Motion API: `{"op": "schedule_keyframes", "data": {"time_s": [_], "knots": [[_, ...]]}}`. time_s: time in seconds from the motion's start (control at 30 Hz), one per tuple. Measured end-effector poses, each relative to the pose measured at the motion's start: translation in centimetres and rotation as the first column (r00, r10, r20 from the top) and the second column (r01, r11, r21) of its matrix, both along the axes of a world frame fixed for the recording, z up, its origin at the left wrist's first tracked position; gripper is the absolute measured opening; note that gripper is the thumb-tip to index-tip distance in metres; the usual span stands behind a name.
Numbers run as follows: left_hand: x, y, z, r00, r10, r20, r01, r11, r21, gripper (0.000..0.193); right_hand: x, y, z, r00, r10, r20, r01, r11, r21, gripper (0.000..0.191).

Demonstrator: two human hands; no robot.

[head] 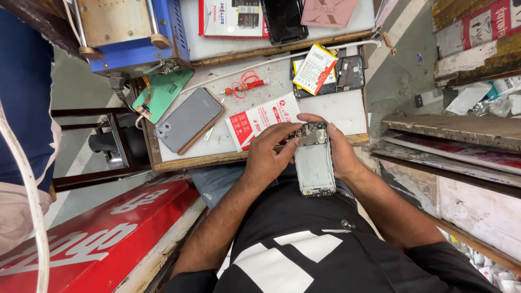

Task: The person handles several smartphones and parts on a workbench, removes a phone case, and uses a screwdriver to unscrew a disassembled phone. The person also picks up a battery and places it on the bench.

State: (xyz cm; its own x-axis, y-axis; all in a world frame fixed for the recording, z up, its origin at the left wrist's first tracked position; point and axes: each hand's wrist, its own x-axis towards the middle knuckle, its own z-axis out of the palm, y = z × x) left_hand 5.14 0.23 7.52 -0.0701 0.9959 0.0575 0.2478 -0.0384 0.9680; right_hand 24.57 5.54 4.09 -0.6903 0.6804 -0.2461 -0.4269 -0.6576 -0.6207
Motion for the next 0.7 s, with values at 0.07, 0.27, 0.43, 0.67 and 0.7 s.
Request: {"op": "schedule_keyframes", "data": {"time_s": [0.07, 0.27, 0.43, 0.67, 0.7], "knots": [[0.1, -0.1, -0.4, 0.981, 0.058, 0.187, -0.018, 0.977, -0.211, 0.041, -0.1, 0.0, 0.3, 0.997, 0.019, 0.076, -0.023, 0.999, 0.05, 0.064], [0.4, 0.7, -1.2, 0.979, 0.093, 0.179, -0.07, 0.989, -0.133, 0.047, -0.8, 0.6, 1.3, 0.951, -0.071, 0.299, 0.024, 0.987, 0.157, 0.058], [-0.9, 0.5, -1.5, 0.982, 0.126, 0.138, -0.11, 0.987, -0.119, 0.038, -0.3, 4.7, 0.9, 0.855, -0.393, 0.338, 0.387, 0.918, 0.087, 0.05], [-3.5, -1.3, -4.3, 0.928, 0.229, 0.293, -0.166, 0.96, -0.224, 0.028, 2.9, 9.7, -0.1, 0.82, -0.519, 0.242, 0.531, 0.847, 0.018, 0.039], [-3.7, -1.9, -4.6, 0.913, 0.258, 0.317, -0.169, 0.944, -0.283, 0.027, 3.3, 9.7, -0.3, 0.827, -0.502, 0.255, 0.515, 0.857, 0.014, 0.038]]}}
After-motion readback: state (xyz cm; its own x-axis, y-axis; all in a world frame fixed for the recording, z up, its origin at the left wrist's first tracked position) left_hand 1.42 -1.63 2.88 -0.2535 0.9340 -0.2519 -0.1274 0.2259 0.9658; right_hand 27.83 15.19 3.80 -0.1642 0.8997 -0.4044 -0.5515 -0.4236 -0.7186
